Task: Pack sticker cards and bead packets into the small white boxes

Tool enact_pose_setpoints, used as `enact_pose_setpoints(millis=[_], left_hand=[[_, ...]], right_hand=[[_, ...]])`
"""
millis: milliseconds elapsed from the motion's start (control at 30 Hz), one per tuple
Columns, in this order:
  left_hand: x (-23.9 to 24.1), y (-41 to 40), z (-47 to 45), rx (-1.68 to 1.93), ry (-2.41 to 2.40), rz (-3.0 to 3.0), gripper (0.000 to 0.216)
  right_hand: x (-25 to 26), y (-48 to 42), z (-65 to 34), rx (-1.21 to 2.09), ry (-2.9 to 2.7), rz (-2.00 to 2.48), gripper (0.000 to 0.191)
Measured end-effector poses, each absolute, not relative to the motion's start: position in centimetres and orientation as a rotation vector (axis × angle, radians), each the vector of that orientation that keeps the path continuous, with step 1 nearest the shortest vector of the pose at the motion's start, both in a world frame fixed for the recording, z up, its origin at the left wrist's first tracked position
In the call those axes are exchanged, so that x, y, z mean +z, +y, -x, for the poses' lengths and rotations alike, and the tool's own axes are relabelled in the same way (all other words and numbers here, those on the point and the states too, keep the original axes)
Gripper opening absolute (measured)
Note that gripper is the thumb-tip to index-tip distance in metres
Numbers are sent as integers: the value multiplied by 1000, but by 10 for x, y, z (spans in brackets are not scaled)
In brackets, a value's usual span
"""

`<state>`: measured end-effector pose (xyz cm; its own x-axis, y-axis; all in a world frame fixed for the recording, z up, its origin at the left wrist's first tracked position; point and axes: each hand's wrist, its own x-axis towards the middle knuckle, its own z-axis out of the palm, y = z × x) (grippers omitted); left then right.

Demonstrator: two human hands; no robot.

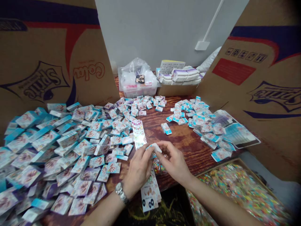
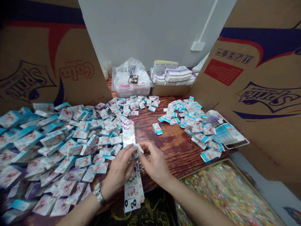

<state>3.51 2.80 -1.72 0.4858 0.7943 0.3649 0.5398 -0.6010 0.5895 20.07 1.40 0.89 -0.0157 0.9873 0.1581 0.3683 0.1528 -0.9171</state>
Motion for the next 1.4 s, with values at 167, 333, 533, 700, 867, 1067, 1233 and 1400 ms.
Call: enact_pose_setpoints(millis=[167,333,533,700,867,1067,1233,1400], left_hand=[[-23,25,-36,921,1188,-2435,53],[-24,23,-39,891,1298,-2443,66],[-31,22,-42,826,1339,-2464,71],[-31,23,-43,774,1400,-2477,74],[-27,19,-45,772,1355,-2440,72],[-14,34,-27,653,1407,-2519,66],[42,115,36,527,1999,-2689,55],[84,167,80,700,2181,-2658,72]], right_hand=[[9,14,-191,1023,-1361,1264,14],[7,22,-187,1035,-1260,1354,13],[13,18,-183,663,-1549,1435,17],[5,4,-174,452,-1656,1332,30],[-6,-4,-167,352,-1625,1317,35],[-8,9,-178,597,-1697,1298,30],[-9,50,-201,576,-1822,1328,30],[-26,78,-204,540,-2263,1232,38]])
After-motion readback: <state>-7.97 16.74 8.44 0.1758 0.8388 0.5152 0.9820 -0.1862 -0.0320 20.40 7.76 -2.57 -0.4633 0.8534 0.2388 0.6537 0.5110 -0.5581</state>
